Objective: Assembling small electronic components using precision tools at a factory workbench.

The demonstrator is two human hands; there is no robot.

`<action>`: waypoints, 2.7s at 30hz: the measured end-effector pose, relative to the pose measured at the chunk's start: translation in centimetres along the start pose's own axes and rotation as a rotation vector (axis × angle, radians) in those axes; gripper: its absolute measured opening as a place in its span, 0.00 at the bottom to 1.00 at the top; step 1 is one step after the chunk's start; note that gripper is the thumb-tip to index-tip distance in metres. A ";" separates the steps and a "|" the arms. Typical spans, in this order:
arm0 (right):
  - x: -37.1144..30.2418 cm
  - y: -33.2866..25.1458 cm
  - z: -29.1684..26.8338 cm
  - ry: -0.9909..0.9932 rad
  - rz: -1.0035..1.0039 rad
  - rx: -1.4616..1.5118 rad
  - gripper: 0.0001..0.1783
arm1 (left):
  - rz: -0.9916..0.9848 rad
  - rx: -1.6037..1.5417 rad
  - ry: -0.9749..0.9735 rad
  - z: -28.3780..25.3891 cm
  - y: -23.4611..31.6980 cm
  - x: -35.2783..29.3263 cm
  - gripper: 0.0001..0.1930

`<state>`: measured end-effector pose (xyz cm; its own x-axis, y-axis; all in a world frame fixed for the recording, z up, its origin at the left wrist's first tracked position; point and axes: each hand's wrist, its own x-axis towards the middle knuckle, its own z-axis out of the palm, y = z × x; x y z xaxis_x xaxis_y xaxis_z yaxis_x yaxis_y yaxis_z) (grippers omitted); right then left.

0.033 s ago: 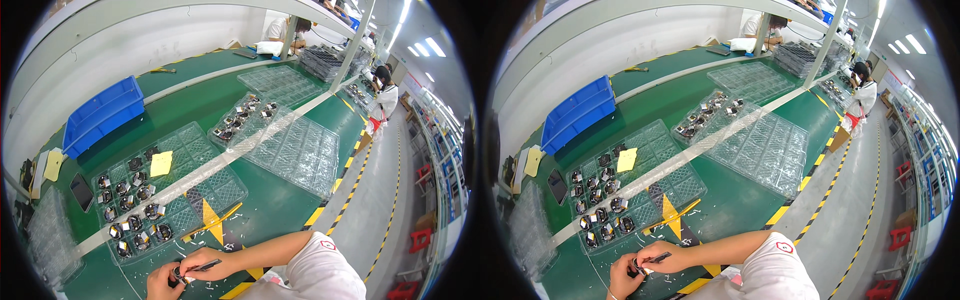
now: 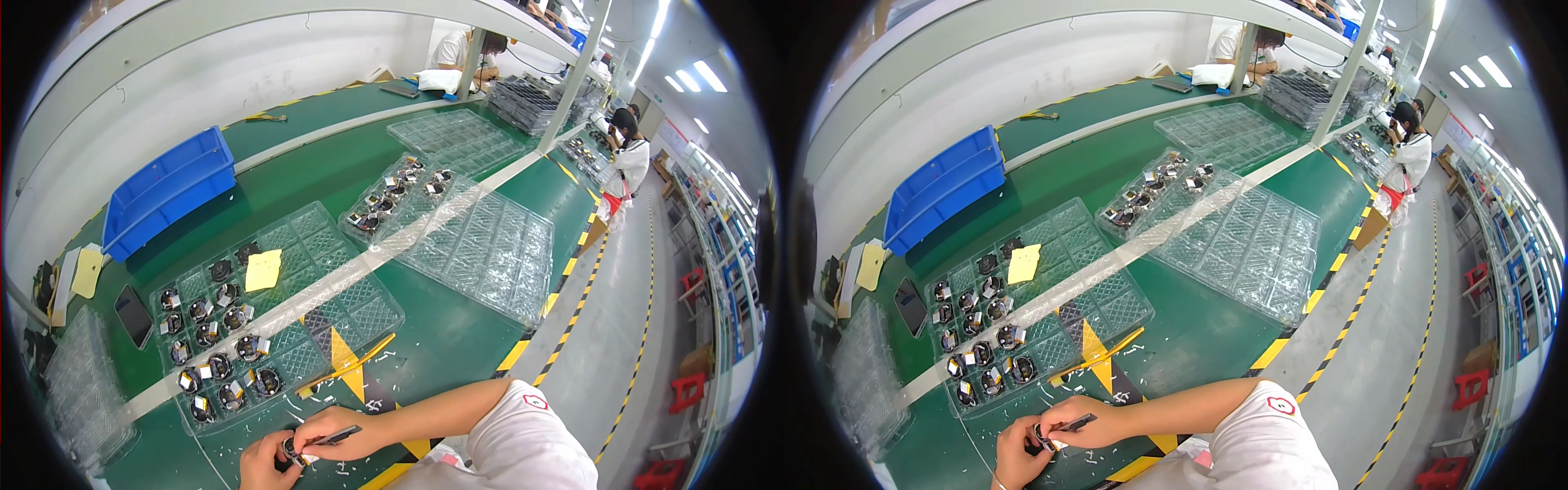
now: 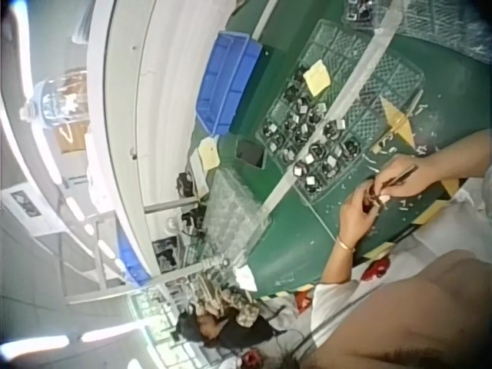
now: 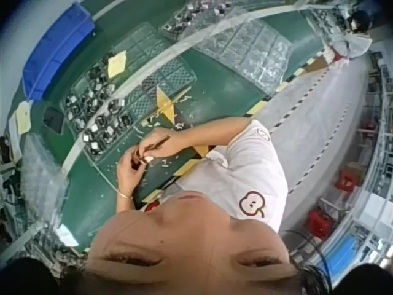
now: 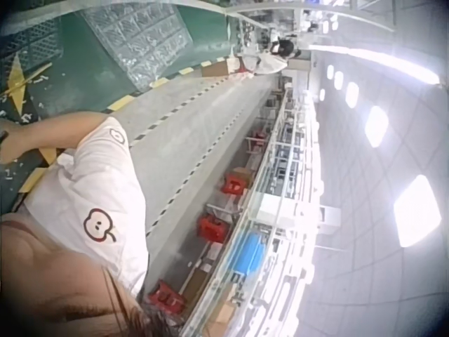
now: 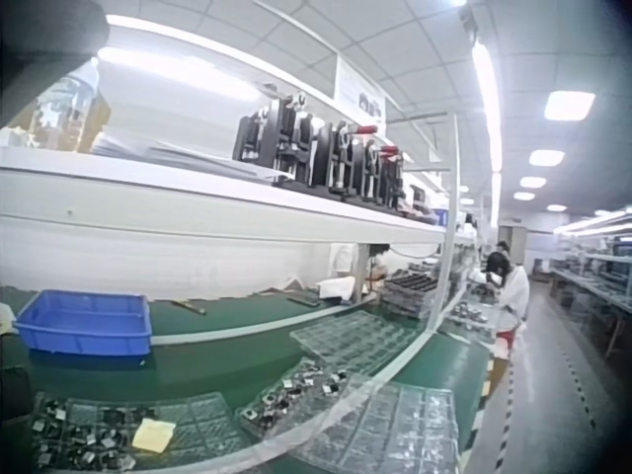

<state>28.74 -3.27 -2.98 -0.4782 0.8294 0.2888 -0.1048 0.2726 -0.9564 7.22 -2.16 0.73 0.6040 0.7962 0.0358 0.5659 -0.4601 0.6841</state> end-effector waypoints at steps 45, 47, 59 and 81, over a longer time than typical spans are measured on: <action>-0.3 0.5 -0.2 0.001 -0.008 0.035 0.06 | 0.007 0.013 0.132 1.9 -1.2 0.0 0.28; -0.3 0.4 -0.3 -0.013 0.002 0.052 0.05 | -0.011 -0.004 0.138 2.2 -1.6 -0.1 0.28; -0.2 -0.6 0.2 0.004 0.027 0.045 0.05 | 0.017 0.071 0.146 1.7 -0.5 -0.3 0.26; -0.1 0.2 1.2 -0.030 0.114 0.122 0.06 | -0.027 0.011 0.127 1.8 -0.1 -1.5 0.23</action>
<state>27.73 -3.90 -3.30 -0.5183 0.8364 0.1783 -0.1528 0.1145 -0.9816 7.26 -3.98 -0.66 0.5124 0.8517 0.1099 0.5876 -0.4411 0.6783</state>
